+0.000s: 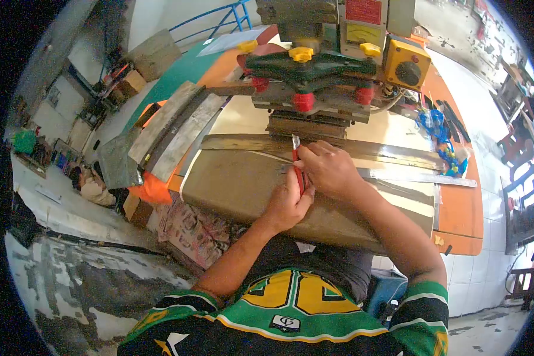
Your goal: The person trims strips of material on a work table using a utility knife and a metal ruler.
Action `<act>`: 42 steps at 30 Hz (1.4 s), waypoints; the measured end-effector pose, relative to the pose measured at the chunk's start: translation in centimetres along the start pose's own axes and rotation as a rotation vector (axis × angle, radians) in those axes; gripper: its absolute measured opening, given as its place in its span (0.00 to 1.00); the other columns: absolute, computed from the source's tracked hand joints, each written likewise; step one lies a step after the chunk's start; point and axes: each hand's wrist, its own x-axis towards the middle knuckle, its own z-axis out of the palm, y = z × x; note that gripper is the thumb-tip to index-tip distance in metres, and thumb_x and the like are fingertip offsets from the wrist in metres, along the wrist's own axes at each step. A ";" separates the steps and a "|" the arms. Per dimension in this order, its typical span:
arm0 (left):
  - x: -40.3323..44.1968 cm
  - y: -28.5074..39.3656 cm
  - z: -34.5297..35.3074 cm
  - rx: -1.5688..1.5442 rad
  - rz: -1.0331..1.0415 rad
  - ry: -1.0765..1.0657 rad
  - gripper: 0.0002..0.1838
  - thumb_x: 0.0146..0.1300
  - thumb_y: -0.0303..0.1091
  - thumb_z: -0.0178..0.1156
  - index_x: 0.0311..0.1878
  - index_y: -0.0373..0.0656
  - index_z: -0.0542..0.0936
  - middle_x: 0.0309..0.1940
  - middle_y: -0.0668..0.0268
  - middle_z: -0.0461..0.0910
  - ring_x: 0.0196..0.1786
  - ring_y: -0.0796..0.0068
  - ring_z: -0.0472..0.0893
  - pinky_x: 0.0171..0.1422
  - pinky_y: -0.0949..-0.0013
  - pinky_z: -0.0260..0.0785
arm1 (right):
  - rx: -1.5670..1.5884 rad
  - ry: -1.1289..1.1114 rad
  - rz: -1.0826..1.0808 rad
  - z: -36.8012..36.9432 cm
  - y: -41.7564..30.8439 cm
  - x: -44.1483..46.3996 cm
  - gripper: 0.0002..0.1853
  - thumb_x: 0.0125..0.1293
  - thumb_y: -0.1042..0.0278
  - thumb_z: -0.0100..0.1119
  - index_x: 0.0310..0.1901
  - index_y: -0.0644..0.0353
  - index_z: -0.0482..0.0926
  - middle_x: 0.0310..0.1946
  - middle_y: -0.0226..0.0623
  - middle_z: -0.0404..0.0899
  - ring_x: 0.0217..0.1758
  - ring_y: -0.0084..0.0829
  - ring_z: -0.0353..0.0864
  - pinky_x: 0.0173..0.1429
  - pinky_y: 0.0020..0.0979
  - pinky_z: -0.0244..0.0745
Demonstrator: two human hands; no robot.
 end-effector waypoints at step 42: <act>0.7 -1.3 0.8 -0.385 -0.028 0.025 0.34 0.73 0.30 0.56 0.76 0.38 0.51 0.50 0.57 0.76 0.43 0.67 0.79 0.47 0.64 0.73 | 0.160 -0.021 0.423 0.2 -0.3 -0.5 0.19 0.77 0.49 0.52 0.48 0.60 0.76 0.29 0.48 0.81 0.34 0.55 0.83 0.37 0.49 0.76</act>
